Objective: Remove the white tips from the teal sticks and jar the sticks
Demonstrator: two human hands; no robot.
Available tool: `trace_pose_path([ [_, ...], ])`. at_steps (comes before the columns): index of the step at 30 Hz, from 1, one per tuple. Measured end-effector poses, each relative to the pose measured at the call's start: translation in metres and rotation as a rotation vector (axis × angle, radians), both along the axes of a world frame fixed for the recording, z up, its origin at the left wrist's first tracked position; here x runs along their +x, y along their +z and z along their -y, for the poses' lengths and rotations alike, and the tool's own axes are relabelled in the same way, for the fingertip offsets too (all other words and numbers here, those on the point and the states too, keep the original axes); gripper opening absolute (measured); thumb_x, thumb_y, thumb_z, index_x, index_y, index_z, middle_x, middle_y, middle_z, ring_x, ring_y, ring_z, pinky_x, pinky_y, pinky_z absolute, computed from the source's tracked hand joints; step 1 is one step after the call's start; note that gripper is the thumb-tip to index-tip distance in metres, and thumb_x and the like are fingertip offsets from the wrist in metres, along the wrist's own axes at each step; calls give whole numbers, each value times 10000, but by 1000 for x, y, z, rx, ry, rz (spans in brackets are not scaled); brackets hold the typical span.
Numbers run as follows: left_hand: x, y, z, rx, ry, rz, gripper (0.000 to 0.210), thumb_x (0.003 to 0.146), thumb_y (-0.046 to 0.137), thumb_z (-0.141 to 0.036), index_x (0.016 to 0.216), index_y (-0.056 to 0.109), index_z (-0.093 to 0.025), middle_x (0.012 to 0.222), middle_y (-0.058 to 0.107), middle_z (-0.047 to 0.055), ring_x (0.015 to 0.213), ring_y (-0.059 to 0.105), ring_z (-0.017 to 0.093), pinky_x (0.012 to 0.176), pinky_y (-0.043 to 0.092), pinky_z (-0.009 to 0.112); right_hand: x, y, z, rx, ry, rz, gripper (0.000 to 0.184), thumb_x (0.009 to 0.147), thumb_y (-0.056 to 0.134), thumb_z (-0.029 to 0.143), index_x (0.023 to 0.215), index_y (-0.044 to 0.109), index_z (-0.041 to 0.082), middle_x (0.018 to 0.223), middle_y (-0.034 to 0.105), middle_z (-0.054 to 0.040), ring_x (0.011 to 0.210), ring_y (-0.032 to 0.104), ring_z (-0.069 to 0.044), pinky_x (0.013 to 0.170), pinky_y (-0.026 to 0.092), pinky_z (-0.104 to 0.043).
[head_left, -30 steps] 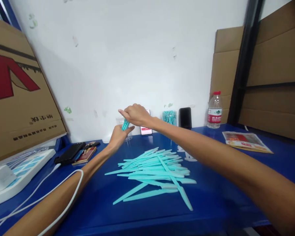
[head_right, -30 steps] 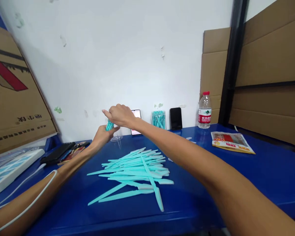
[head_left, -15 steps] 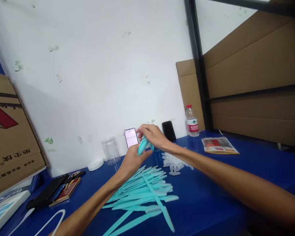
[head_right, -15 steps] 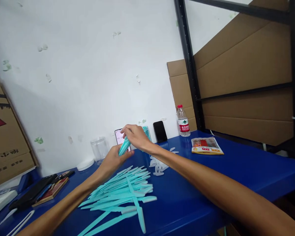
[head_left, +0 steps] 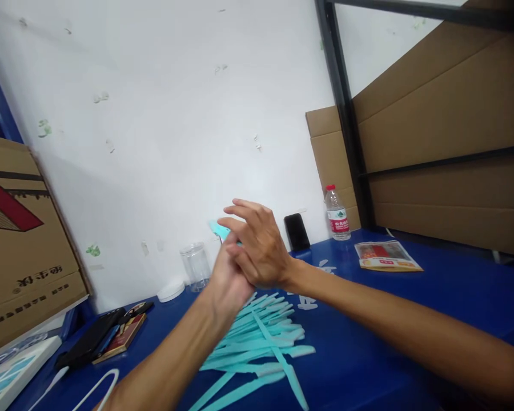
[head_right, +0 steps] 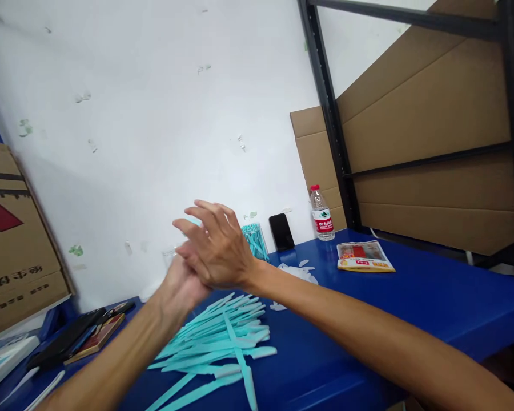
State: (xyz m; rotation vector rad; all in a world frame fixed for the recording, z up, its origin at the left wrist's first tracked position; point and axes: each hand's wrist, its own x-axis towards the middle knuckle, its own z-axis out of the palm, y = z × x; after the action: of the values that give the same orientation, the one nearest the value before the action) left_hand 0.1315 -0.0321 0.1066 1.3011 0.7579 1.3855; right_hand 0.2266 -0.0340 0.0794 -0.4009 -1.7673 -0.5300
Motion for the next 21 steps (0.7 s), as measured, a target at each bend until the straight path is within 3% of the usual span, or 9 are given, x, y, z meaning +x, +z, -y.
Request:
trace_pose_path([
  [3, -2, -9, 6, -38, -69, 51, 279, 887, 532, -362, 677, 462, -192, 557, 395, -40, 483, 441, 71, 397, 382, 167, 2, -1, -5, -29, 27, -26, 396, 934, 389, 377, 1291, 515, 261, 1345, 501, -76, 1327, 365, -280, 1066, 319, -482],
  [6, -19, -18, 3, -5, -118, -221, 459, 824, 612, -452, 573, 327, -195, 488, 211, -86, 386, 184, 27, 332, 127, 170, 13, 6, -6, -140, 60, -188, 353, 965, 345, 375, 1236, 537, 254, 1231, 576, -85, 1202, 482, -246, 990, 388, -437],
  [8, -29, -22, 4, 20, -150, -406, 518, 805, 616, -519, 564, 282, -204, 486, 182, -93, 397, 141, 25, 355, 76, 185, 22, 12, -8, -237, 41, -251, 331, 980, 324, 379, 1129, 587, 245, 1067, 637, -78, 1045, 562, -227, 883, 434, -385],
  [11, -36, -27, 11, 43, -213, -510, 437, 784, 630, -546, 666, 392, -199, 526, 249, -88, 416, 166, 36, 374, 95, 189, 31, 15, -19, -407, -34, -111, 334, 964, 375, 402, 809, 609, 222, 676, 588, -17, 665, 552, -174, 641, 404, -299],
  [14, -36, -35, 14, 49, -257, -467, 410, 818, 541, -601, 834, 484, -195, 573, 282, -83, 422, 151, 40, 383, 99, 190, 34, 8, -34, -534, -7, -82, 414, 957, 378, 373, 592, 466, 200, 530, 438, 25, 513, 415, -123, 539, 301, -270],
  [16, -36, -42, 12, 72, -207, -489, 431, 838, 490, -615, 857, 495, -185, 570, 287, -84, 424, 160, 43, 387, 119, 184, 35, 2, -40, -626, 122, -88, 411, 955, 379, 373, 591, 447, 193, 541, 434, 31, 510, 405, -110, 521, 285, -255],
  [18, -36, -49, 7, 115, -136, -560, 424, 847, 487, -602, 830, 484, -179, 575, 297, -78, 449, 218, 51, 404, 172, 168, 35, -4, -41, -693, 225, -108, 352, 947, 402, 382, 681, 523, 188, 560, 462, 37, 505, 410, -104, 506, 284, -242],
  [21, -37, -58, 2, 181, -60, -657, 399, 860, 491, -575, 834, 483, -177, 662, 370, -43, 567, 355, 76, 497, 315, 161, 33, -11, -40, -636, 202, -144, 283, 946, 432, 388, 845, 603, 186, 602, 507, 34, 523, 411, -99, 525, 289, -236],
])
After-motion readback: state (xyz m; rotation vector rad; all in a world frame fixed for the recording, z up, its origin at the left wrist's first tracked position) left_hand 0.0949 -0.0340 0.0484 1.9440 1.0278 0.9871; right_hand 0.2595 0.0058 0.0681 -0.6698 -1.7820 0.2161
